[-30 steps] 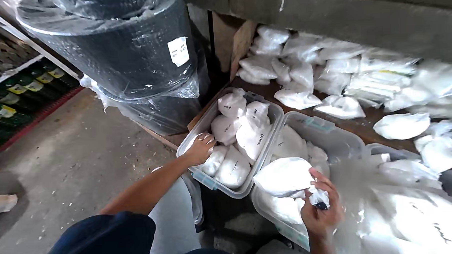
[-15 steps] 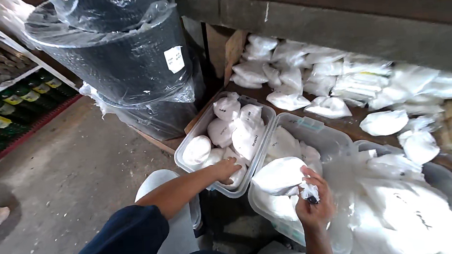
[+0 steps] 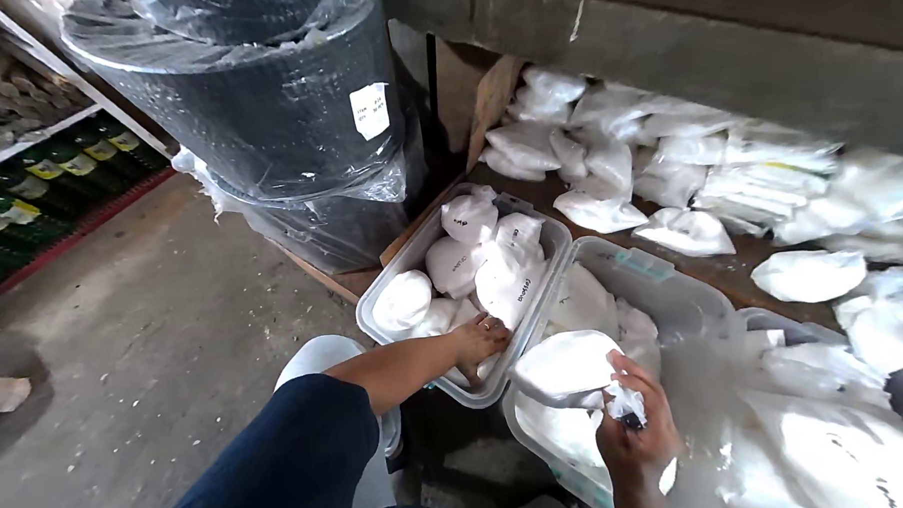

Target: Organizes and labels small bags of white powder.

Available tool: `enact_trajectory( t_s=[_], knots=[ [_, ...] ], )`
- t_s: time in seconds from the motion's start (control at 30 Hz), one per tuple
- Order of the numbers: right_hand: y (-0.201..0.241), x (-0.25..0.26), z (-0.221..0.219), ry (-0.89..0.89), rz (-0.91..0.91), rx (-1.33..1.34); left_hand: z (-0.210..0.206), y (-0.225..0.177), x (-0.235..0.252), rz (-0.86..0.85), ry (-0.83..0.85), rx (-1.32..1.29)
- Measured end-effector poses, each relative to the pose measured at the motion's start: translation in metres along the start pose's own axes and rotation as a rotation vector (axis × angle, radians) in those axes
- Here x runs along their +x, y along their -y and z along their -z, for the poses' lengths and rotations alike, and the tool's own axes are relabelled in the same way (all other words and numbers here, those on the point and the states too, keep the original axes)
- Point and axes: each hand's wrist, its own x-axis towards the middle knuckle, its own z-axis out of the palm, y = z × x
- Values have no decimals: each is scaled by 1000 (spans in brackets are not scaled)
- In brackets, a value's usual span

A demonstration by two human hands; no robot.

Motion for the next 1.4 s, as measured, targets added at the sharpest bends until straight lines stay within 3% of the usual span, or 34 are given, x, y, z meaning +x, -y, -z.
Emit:
enact_trajectory(
  t_s=[0.27, 0.47, 0.53, 0.6, 0.73, 0.8, 0.9, 1.03, 1.17, 1.27, 1.33, 1.4],
  knots=[
    [0, -1, -2, 2, -1, 37, 6, -11, 8, 53, -14, -78],
    [-2, -4, 7, 15, -8, 22, 26, -21, 11, 109, 207, -16],
    [-5, -3, 11, 9, 7, 22, 41, -27, 2, 153, 183, -51],
    [-8, -3, 14, 7, 7, 40, 61, -30, -25, 342, 35, -86],
    [-9, -2, 12, -24, -16, 121, 87, -6, -92, 998, -102, -50],
    [-8, 1, 5, -48, -14, 153, 85, 5, -108, 1075, -50, 9],
    [-3, 4, -6, -47, 0, 174, 88, 8, -107, 1028, -12, -84],
    [3, 4, -15, -7, 17, 182, 97, 13, -97, 785, 82, -126],
    [3, 1, -14, 22, -13, 168, 110, -53, -60, 649, 131, -78],
    [1, 0, -14, 28, -16, 163, 95, -83, -23, 532, 96, -198],
    [0, 4, -14, 31, -6, 172, 88, -71, -10, 429, 52, -322],
    [-1, 5, -11, 21, -11, 180, 94, -39, -19, 291, -91, -607]
  ],
)
